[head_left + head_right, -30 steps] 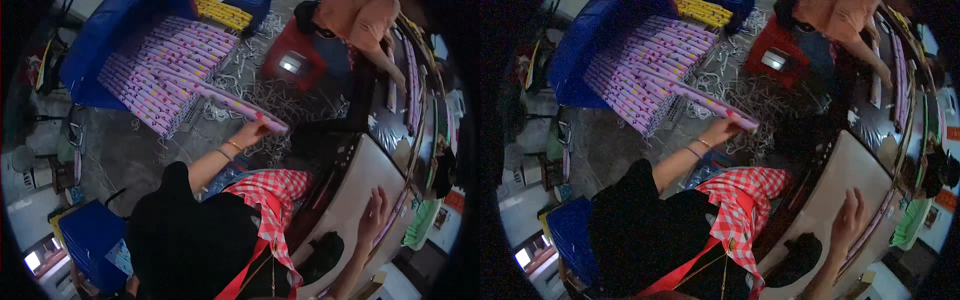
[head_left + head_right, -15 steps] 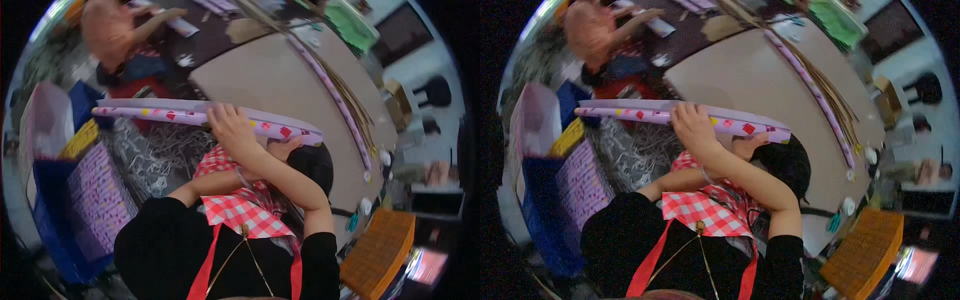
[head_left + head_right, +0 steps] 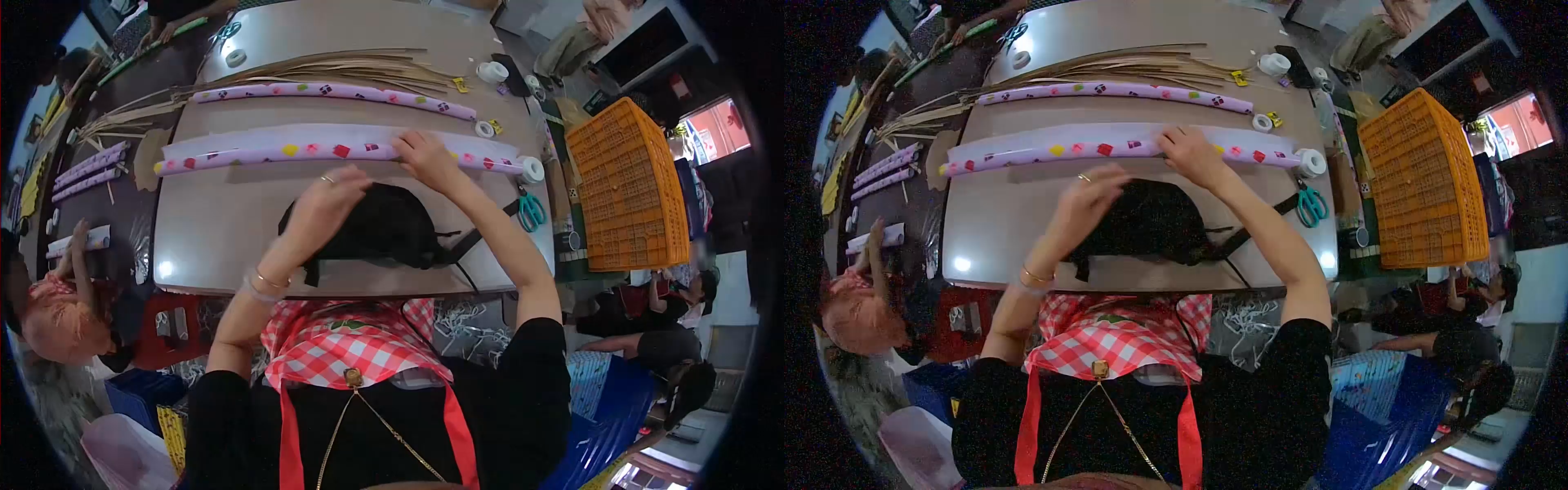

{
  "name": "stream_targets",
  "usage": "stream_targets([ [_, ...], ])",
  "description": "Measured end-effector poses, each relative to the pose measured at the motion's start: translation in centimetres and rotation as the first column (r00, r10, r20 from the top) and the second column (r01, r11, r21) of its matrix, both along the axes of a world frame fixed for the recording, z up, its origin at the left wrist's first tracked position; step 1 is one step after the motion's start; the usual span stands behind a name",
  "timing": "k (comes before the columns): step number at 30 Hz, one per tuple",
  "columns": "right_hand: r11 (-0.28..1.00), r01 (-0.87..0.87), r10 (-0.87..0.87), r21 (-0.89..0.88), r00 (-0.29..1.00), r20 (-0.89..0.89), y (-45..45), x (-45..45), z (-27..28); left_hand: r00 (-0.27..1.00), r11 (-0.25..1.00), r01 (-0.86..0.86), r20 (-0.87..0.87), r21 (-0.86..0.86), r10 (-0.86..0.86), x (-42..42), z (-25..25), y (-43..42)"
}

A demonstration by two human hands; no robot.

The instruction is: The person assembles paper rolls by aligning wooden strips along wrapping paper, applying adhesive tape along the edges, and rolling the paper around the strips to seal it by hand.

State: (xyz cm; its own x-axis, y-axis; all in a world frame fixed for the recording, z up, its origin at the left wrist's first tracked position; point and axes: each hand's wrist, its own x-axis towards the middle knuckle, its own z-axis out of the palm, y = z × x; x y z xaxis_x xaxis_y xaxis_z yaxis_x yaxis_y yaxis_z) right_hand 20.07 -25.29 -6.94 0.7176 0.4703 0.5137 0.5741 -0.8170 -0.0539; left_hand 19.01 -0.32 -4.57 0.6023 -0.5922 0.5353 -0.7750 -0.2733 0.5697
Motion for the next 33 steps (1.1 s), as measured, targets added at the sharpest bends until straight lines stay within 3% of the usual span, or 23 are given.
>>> stream_targets([
  [1,1.000,0.003,-0.004,-0.020,0.999,-0.053,-1.0,-0.1,-0.7,0.990,0.991,-0.130,0.052,0.041,0.128,1.8,0.4,1.1],
  [2,0.999,0.008,-0.012,-0.036,0.994,-0.110,-2.0,0.2,-1.6,0.967,0.986,-0.143,0.226,0.086,0.120,4.9,-0.9,2.0],
  [4,1.000,-0.019,0.017,-0.005,0.985,-0.173,-3.6,1.5,-3.5,0.942,0.907,-0.285,0.268,0.310,0.204,8.2,-1.7,2.8],
  [6,1.000,-0.026,0.026,-0.001,0.978,-0.208,-4.1,2.5,-5.5,0.967,0.835,-0.221,0.222,0.504,0.122,10.7,-3.9,4.6],
  [8,0.999,-0.042,0.042,0.004,0.986,-0.164,-3.4,2.0,-5.4,0.994,0.739,-0.076,-0.006,0.669,0.107,10.1,-2.5,4.7],
  [10,1.000,-0.023,0.027,0.015,0.931,-0.364,-3.2,2.0,-4.9,0.997,0.801,-0.025,-0.038,0.598,0.060,10.3,-4.3,5.9],
  [11,0.999,0.029,-0.021,0.016,0.928,-0.373,-3.4,1.9,-4.7,0.997,0.776,-0.042,-0.020,0.629,0.070,10.0,-4.0,5.4],
  [13,0.987,-0.032,0.097,0.159,0.904,-0.416,-3.3,1.8,-4.5,0.999,0.747,-0.028,-0.005,0.664,0.041,9.8,-3.9,5.1],
  [16,0.992,0.085,-0.037,0.097,0.909,-0.415,-3.0,0.6,-3.9,0.983,0.759,-0.106,0.182,0.642,-0.018,10.2,-5.1,5.7],
  [18,0.940,0.146,-0.067,0.308,0.966,-0.251,-2.7,-0.7,-4.0,0.989,0.699,-0.084,0.148,0.710,-0.031,10.1,-4.8,5.3],
  [19,0.921,0.247,-0.169,0.301,0.950,-0.262,-2.5,-1.5,-3.3,0.994,0.651,-0.074,0.111,0.756,-0.016,10.1,-4.3,4.9],
  [21,0.860,0.425,-0.345,0.284,0.893,-0.291,-3.1,-3.1,-1.8,0.984,0.681,-0.048,0.151,0.731,-0.094,11.0,-5.1,6.0],
  [23,0.752,0.494,-0.513,0.437,0.855,-0.083,-4.0,-4.9,-0.9,0.979,0.706,0.022,0.127,0.708,-0.157,11.5,-4.6,5.8],
  [24,0.725,0.533,-0.554,0.437,0.827,-0.090,-5.1,-6.1,-0.4,0.971,0.701,0.061,0.120,0.711,-0.207,11.7,-4.8,5.7],
  [26,0.616,0.724,-0.735,0.310,0.670,-0.103,-8.6,-7.5,0.2,0.980,0.685,0.004,0.134,0.728,-0.148,11.8,-5.1,5.9],
  [28,0.571,0.757,-0.805,0.316,0.592,0.037,-13.7,-8.6,-1.1,0.984,0.681,-0.029,0.142,0.732,-0.111,11.6,-5.3,5.9],
  [29,0.503,0.762,-0.818,0.408,0.572,-0.059,-15.9,-9.2,-0.4,0.985,0.706,-0.044,0.149,0.707,-0.089,11.1,-5.6,5.9],
  [30,0.384,0.902,-0.914,0.198,0.402,-0.058,-17.2,-10.7,-0.1,0.986,0.728,-0.063,0.157,0.683,-0.061,10.6,-5.5,5.8],
  [31,0.369,0.914,-0.902,0.166,0.396,-0.173,-19.5,-11.7,-0.2,0.986,0.744,-0.052,0.152,0.666,-0.067,10.2,-5.1,5.5],
  [32,0.437,0.886,-0.869,0.157,0.461,-0.181,-21.5,-12.8,-0.7,0.987,0.762,-0.047,0.148,0.646,-0.065,9.8,-4.7,5.3],
  [33,0.382,0.924,-0.894,0.001,0.370,-0.254,-21.8,-13.4,0.8,0.991,0.766,-0.041,0.125,0.641,-0.052,9.6,-4.0,5.1],
])
